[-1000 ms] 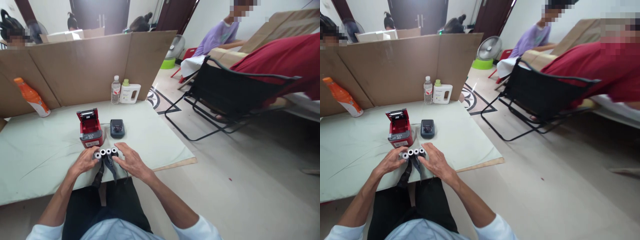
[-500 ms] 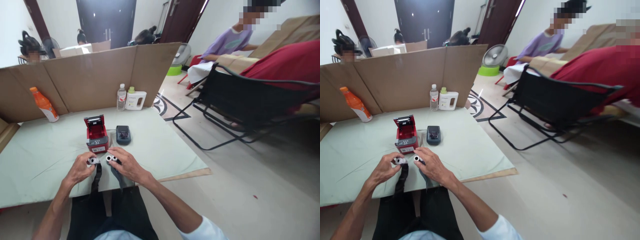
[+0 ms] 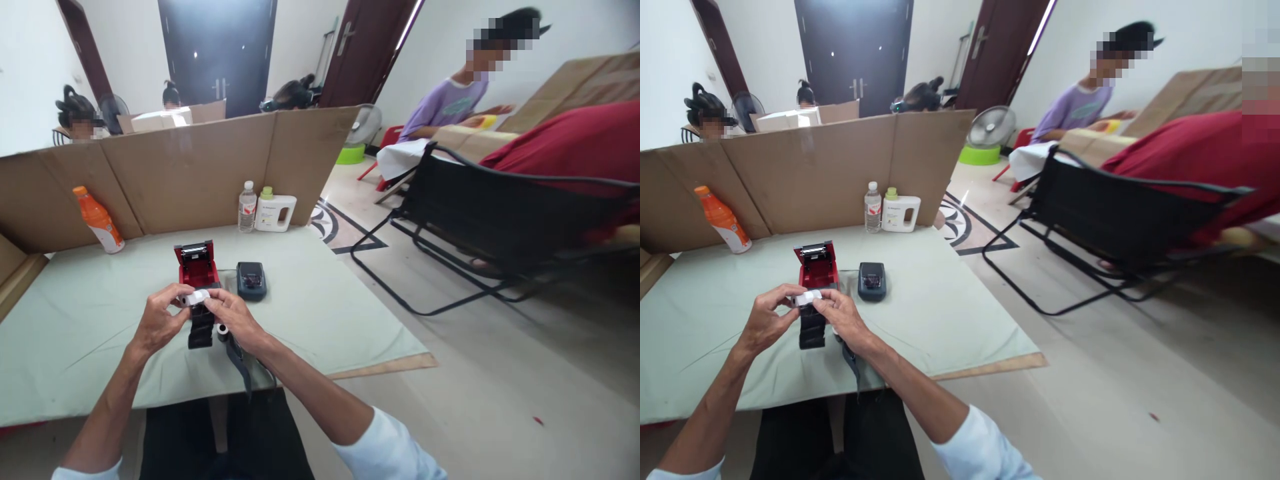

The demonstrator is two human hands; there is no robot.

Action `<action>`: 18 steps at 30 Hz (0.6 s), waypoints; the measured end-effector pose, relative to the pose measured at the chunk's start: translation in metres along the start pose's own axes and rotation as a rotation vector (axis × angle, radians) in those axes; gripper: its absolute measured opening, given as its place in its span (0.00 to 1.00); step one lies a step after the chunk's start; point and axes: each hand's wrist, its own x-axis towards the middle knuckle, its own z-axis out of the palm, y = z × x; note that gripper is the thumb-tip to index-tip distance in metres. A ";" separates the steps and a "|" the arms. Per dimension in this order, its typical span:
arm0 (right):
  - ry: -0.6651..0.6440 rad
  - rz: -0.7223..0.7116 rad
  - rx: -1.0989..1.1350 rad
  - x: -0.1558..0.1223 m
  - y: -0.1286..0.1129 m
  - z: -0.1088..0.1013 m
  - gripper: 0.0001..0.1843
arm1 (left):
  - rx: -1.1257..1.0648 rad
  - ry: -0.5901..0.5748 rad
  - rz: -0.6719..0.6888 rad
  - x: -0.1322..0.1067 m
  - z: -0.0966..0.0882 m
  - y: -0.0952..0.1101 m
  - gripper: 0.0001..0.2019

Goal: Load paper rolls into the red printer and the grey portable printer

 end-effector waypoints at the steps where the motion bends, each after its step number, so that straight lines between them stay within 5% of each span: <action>1: 0.005 0.020 0.026 0.001 0.000 0.001 0.32 | 0.006 0.010 0.014 0.000 0.001 0.002 0.11; 7: -0.062 0.092 0.268 0.000 -0.007 0.004 0.27 | -0.049 -0.073 0.069 0.001 -0.003 0.020 0.10; 14: -0.270 0.223 0.137 -0.003 -0.026 -0.006 0.28 | -0.175 -0.554 -0.076 0.024 -0.037 0.030 0.13; 18: -0.340 0.227 0.044 0.000 -0.027 -0.010 0.27 | -0.061 -0.689 -0.041 0.038 -0.043 0.042 0.22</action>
